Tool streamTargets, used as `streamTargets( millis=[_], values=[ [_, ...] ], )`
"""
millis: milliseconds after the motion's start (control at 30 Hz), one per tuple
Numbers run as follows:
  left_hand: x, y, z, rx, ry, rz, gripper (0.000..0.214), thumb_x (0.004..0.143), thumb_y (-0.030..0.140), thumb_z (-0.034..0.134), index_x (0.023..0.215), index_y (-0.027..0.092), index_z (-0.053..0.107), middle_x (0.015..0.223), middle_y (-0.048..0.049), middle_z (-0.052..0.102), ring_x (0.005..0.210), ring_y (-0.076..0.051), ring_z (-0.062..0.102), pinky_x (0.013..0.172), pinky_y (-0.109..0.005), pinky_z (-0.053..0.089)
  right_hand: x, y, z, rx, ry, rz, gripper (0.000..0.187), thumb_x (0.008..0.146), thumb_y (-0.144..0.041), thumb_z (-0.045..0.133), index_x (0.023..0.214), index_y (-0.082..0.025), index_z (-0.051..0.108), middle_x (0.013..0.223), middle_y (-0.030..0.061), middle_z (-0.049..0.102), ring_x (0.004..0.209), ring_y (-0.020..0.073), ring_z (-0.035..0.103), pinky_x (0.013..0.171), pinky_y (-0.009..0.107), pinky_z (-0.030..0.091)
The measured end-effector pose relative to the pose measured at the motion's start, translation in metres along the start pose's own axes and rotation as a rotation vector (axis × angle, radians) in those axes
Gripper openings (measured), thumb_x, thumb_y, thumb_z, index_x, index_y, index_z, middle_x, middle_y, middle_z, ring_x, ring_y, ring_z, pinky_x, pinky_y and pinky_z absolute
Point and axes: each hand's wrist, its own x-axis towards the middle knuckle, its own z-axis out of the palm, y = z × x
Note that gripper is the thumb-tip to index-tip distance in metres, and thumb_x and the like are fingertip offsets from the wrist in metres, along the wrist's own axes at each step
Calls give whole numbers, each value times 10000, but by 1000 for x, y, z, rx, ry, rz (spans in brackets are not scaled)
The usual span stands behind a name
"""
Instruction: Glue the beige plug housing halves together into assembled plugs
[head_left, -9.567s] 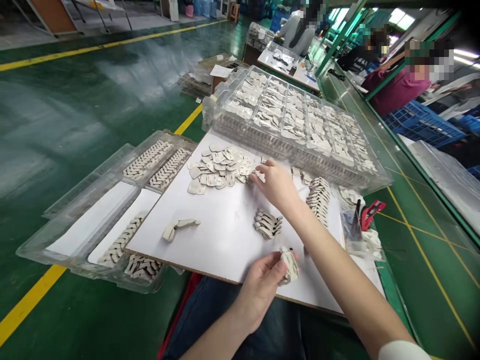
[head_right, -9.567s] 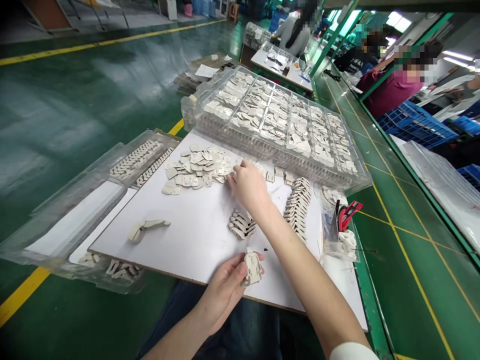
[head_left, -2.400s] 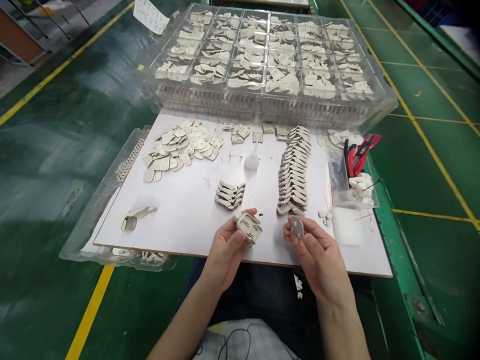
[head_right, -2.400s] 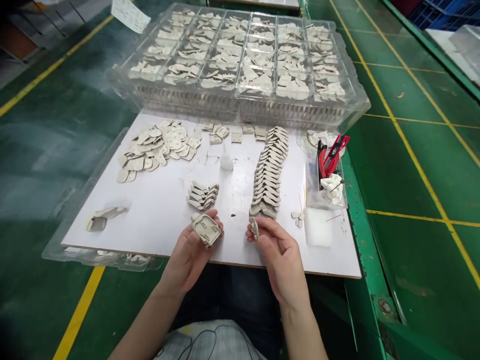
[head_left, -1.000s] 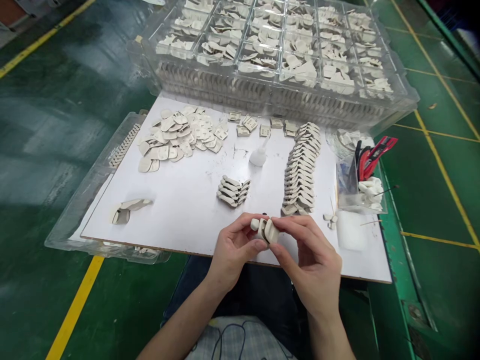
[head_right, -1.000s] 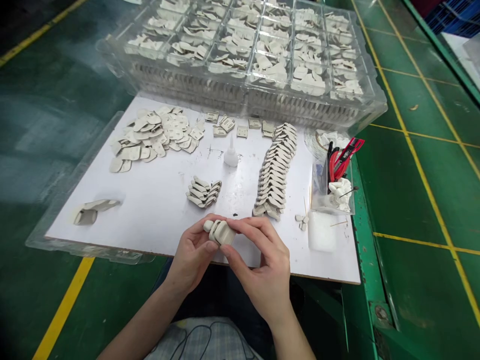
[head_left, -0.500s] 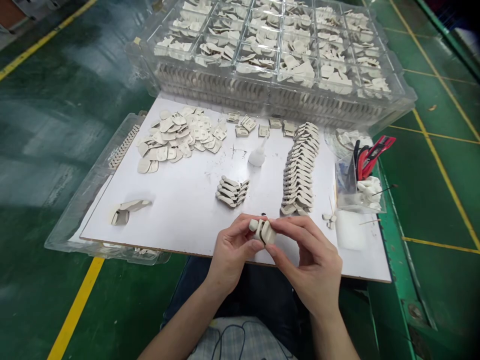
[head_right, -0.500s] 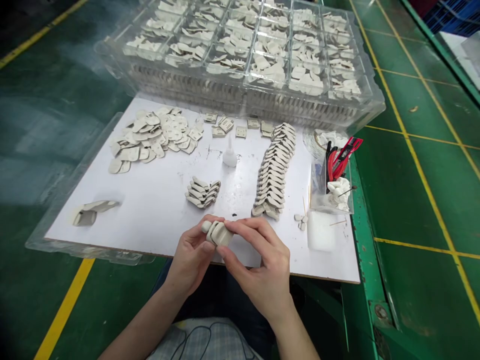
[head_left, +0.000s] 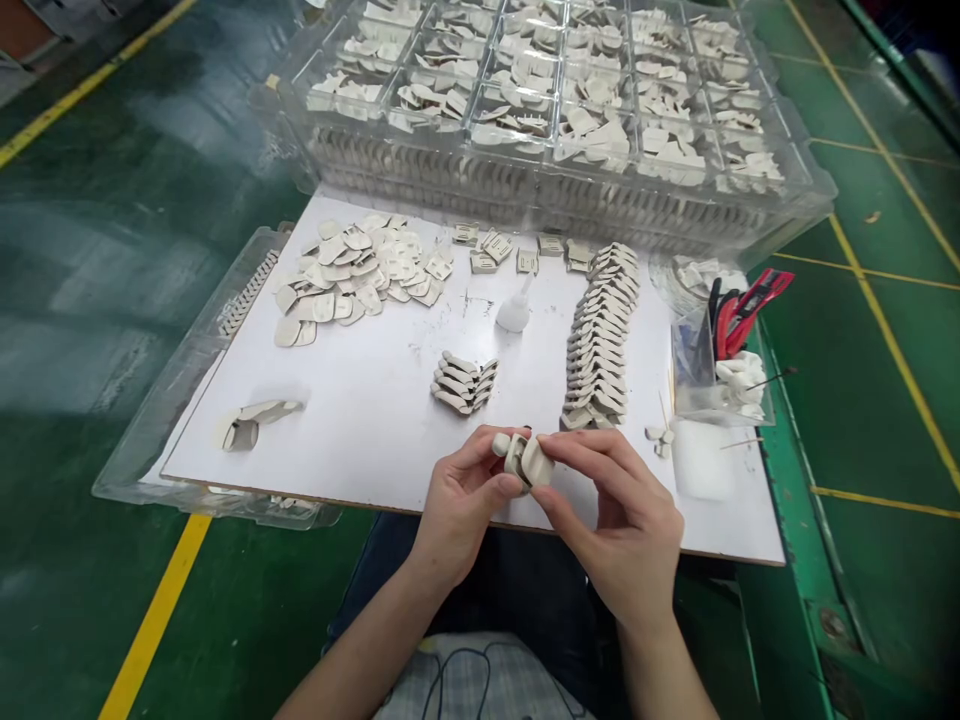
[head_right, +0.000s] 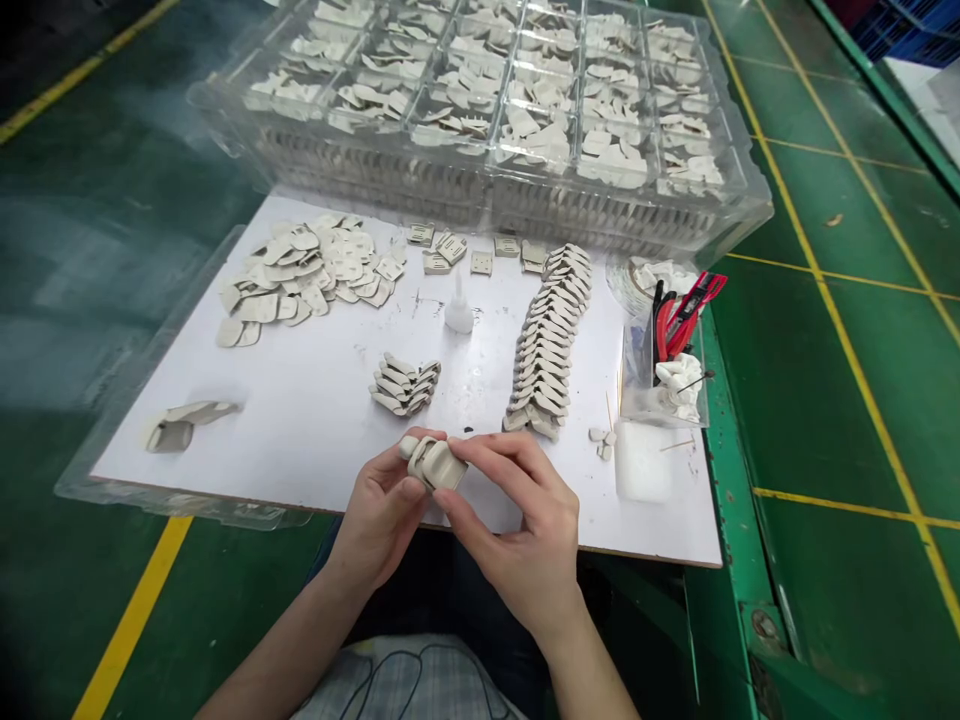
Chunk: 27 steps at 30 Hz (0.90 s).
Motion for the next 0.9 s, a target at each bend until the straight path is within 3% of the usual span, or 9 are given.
streamTargets(
  millis=[267, 433, 600, 767, 900],
  values=[
    [0, -3, -3, 85, -55, 42, 273, 768, 445, 795, 974, 266, 803, 1047, -46, 600, 1098, -223, 590, 979, -297, 487, 2, -2, -1, -52, -16, -41, 367, 822, -118, 748, 1161, -248, 700, 1031, 41, 646, 961, 149, 659, 843, 254, 574],
    [-8, 11, 1, 500, -30, 116, 221, 920, 366, 636, 1005, 212, 770, 1027, -61, 618, 1030, -191, 606, 913, -260, 483, -1, -1, 0, -136, 37, -98, 388, 810, -83, 748, 1163, -236, 690, 1013, 47, 648, 948, 149, 661, 850, 260, 577],
    [-10, 28, 0, 875, -74, 214, 276, 961, 287, 543, 734, 162, 638, 808, -43, 593, 738, -147, 560, 655, -245, 446, -4, 3, -5, -2, -63, 102, 316, 862, -155, 713, 1156, -270, 698, 1048, 42, 656, 951, 162, 668, 815, 291, 593],
    [-6, 22, -2, 1033, -62, 318, 147, 956, 256, 549, 886, 181, 654, 901, -64, 678, 849, -186, 619, 759, -288, 477, -1, 6, -5, -11, -48, 167, 126, 893, -177, 681, 995, -240, 719, 875, 17, 667, 810, 137, 644, 707, 263, 549],
    [-4, 13, 1, 1117, -71, 429, 170, 981, 218, 472, 878, 190, 605, 839, -49, 623, 812, -186, 553, 740, -308, 445, -2, 10, 2, 128, -62, 278, 38, 905, -219, 667, 937, -234, 678, 864, 13, 637, 813, 147, 620, 720, 284, 526]
  ],
)
